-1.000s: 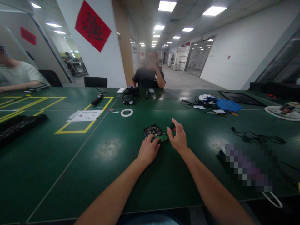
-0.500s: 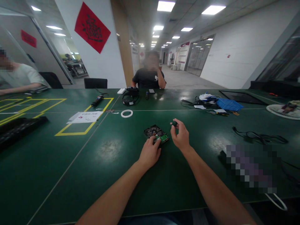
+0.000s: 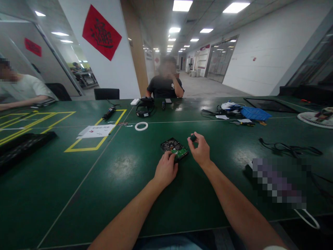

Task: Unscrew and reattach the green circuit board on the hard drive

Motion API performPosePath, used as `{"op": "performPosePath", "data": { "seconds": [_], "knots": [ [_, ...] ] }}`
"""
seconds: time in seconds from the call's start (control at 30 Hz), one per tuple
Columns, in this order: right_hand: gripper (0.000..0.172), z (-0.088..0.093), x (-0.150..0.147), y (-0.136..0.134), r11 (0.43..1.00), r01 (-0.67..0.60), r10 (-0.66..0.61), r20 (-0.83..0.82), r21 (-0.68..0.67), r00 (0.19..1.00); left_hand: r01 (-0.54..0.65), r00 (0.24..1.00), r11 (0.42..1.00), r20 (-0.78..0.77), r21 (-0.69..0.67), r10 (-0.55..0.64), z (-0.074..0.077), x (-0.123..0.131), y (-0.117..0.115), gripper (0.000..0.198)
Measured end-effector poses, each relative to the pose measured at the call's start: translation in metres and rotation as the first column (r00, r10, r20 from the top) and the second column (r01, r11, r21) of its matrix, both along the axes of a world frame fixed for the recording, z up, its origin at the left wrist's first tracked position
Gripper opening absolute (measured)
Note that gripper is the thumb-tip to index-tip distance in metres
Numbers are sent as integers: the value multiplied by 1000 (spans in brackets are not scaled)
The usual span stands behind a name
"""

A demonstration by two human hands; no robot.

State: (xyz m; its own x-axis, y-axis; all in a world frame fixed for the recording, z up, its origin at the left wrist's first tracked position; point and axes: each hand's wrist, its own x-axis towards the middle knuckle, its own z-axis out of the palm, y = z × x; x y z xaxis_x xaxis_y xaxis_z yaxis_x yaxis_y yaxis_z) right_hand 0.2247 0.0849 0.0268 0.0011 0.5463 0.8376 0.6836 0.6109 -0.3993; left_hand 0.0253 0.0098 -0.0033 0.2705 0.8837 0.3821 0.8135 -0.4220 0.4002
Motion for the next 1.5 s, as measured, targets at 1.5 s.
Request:
{"op": "performPosePath", "data": {
  "seconds": [1.5],
  "knots": [
    [35, 3, 5, 1, 997, -45, 46, -4, 58, 999, -38, 999, 992, -9, 121, 40, 3, -2, 0, 22]
  ]
}}
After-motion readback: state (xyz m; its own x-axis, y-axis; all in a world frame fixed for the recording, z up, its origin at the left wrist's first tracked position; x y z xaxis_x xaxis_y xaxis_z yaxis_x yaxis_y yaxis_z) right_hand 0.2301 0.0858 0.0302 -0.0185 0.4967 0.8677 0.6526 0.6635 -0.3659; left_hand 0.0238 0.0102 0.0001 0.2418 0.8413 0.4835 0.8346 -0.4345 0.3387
